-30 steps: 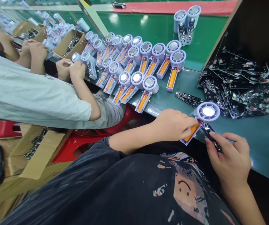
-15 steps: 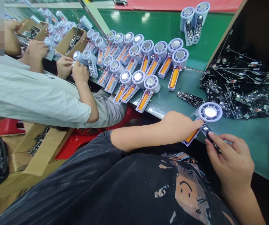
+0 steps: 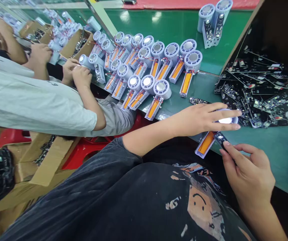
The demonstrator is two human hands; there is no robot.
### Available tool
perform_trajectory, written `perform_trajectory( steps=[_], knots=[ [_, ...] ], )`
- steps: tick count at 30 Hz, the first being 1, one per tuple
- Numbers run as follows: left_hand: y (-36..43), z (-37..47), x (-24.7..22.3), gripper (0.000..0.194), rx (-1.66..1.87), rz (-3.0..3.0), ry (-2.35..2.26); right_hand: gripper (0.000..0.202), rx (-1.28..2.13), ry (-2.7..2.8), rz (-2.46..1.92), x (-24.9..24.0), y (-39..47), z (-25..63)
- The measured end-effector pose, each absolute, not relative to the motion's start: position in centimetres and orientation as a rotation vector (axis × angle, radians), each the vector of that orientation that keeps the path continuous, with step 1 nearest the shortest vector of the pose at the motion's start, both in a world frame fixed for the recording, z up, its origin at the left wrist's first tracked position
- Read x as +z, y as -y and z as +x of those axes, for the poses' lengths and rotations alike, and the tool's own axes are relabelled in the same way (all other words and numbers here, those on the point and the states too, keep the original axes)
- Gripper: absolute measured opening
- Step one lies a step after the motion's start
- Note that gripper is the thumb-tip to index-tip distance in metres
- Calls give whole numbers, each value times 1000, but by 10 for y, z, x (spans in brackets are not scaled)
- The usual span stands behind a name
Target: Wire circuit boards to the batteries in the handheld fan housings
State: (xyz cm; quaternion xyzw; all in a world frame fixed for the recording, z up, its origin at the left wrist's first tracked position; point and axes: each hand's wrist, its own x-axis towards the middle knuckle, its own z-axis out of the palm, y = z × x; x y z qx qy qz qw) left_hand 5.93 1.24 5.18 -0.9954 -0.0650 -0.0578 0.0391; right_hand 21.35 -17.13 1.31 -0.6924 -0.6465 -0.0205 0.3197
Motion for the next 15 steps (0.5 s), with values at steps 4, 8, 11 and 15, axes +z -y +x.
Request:
perform_trajectory(
  steps=[4,8,11,15],
  knots=[
    [-9,59,54,43,-215,-3071,425,28,-98,1739,-1890,23,178,215],
    [-3,54,52,41,-312,-3139,498,25,-133,1865,-1902,32,179,219],
    [-1,52,47,40,-365,-3202,516,24,-106,1928,-1874,36,175,223],
    [0,52,42,39,-390,-3241,523,30,-49,1982,-1851,39,169,224]
  ],
)
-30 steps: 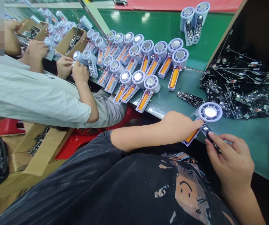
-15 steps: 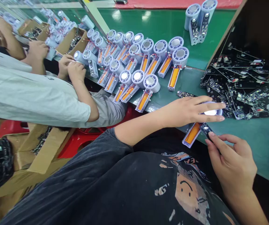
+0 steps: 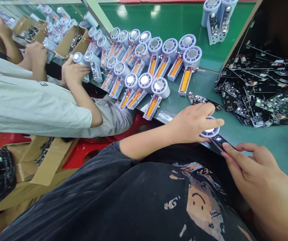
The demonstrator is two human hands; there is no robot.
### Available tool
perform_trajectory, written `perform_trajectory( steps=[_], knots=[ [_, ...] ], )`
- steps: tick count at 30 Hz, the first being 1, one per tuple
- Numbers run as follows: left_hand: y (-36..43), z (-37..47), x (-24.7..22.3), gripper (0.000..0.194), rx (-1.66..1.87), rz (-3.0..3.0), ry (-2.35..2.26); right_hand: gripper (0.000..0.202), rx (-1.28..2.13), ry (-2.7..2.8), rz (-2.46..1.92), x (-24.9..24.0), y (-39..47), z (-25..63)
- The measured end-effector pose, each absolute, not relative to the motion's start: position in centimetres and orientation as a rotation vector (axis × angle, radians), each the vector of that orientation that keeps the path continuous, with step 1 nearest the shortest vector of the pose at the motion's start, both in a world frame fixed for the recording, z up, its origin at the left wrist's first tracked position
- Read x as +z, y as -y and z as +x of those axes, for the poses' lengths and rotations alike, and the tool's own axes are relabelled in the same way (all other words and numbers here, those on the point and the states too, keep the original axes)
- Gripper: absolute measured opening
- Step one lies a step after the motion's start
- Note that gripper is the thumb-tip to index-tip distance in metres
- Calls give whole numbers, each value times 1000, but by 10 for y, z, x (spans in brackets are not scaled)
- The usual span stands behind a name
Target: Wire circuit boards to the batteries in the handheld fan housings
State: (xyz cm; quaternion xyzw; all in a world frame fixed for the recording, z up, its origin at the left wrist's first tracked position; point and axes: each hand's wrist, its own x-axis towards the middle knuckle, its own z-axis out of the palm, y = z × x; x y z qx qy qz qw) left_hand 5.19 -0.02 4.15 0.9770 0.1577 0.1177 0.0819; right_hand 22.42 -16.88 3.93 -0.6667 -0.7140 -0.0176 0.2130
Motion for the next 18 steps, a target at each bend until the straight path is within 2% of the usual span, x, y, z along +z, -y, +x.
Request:
perform_trajectory(
  steps=[6,13,18],
  knots=[
    [1,54,35,39,361,2852,-466,32,-76,1966,-1892,39,164,223],
    [3,55,33,29,392,2805,-385,19,-327,2126,-1821,41,161,226],
    [2,57,39,33,351,2705,-274,19,-419,2169,-1784,43,162,226]
  ],
)
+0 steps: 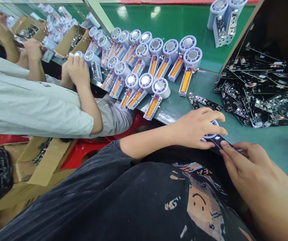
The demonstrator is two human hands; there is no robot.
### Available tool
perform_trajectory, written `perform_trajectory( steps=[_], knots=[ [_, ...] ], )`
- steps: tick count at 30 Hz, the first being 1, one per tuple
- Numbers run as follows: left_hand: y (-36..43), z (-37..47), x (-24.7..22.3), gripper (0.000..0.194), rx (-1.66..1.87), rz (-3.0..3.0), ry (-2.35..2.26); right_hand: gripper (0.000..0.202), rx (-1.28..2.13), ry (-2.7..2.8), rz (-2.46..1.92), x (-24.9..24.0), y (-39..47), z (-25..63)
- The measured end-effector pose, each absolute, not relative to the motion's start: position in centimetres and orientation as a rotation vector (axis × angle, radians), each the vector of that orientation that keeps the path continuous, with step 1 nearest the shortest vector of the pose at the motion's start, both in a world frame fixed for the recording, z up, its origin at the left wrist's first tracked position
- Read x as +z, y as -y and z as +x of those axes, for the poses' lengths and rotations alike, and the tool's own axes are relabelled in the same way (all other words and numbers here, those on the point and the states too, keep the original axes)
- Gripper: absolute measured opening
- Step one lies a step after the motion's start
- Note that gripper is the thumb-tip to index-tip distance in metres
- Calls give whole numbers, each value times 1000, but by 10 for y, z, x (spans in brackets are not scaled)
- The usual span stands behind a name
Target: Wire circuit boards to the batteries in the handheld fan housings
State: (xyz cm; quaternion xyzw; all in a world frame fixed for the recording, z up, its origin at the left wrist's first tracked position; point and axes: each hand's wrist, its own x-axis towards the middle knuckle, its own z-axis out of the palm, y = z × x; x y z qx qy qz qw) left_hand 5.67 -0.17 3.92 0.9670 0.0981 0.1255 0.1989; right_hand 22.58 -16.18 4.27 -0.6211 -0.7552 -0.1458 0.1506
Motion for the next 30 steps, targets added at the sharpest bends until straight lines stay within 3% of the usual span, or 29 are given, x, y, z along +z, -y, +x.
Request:
perform_trajectory(
  steps=[9,30],
  knots=[
    [-3,64,39,23,272,2683,-305,18,-303,2122,-1677,30,156,232],
    [2,61,42,22,275,2690,-285,63,-389,2012,-1541,0,161,231]
  ],
)
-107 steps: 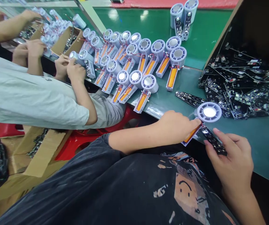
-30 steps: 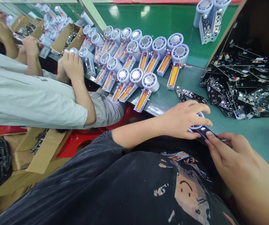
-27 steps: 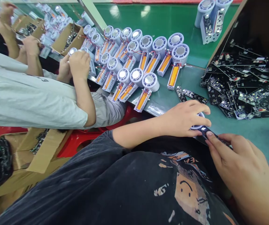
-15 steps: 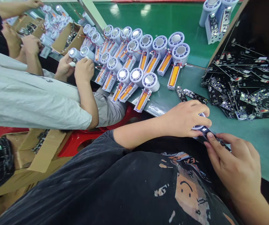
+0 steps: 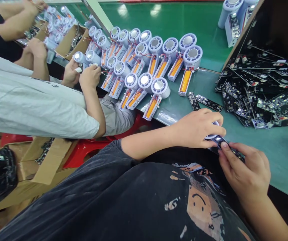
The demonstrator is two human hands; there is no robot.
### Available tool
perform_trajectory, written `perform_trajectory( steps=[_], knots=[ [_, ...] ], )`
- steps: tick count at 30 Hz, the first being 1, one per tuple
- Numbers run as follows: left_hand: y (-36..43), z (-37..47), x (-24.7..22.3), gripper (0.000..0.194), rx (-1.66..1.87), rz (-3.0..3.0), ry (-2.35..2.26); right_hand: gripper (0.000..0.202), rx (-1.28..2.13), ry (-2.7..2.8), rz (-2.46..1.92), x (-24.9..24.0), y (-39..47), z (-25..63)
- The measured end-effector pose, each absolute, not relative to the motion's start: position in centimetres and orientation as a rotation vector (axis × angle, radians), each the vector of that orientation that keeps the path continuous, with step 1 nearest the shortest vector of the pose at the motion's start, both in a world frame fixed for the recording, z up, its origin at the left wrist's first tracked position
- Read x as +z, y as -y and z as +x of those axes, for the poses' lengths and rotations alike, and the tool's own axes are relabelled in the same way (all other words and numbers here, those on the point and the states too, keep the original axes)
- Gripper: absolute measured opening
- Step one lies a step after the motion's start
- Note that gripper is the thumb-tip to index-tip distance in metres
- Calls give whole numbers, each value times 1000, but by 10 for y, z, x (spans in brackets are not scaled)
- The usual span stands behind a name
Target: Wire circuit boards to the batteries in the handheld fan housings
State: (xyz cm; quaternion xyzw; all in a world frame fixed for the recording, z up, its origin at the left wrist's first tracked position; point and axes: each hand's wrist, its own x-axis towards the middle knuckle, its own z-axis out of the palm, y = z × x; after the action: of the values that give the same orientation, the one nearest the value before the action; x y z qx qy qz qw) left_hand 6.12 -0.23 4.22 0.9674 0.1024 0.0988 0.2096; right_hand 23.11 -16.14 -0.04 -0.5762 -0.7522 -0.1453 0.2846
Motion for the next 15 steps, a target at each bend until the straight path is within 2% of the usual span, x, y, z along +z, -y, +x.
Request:
perform_trajectory(
  steps=[9,15],
  knots=[
    [2,61,43,22,255,2695,-285,77,-411,2011,-1554,2,162,229],
    [2,61,44,23,250,2700,-279,69,-363,1981,-1583,0,164,229]
  ],
)
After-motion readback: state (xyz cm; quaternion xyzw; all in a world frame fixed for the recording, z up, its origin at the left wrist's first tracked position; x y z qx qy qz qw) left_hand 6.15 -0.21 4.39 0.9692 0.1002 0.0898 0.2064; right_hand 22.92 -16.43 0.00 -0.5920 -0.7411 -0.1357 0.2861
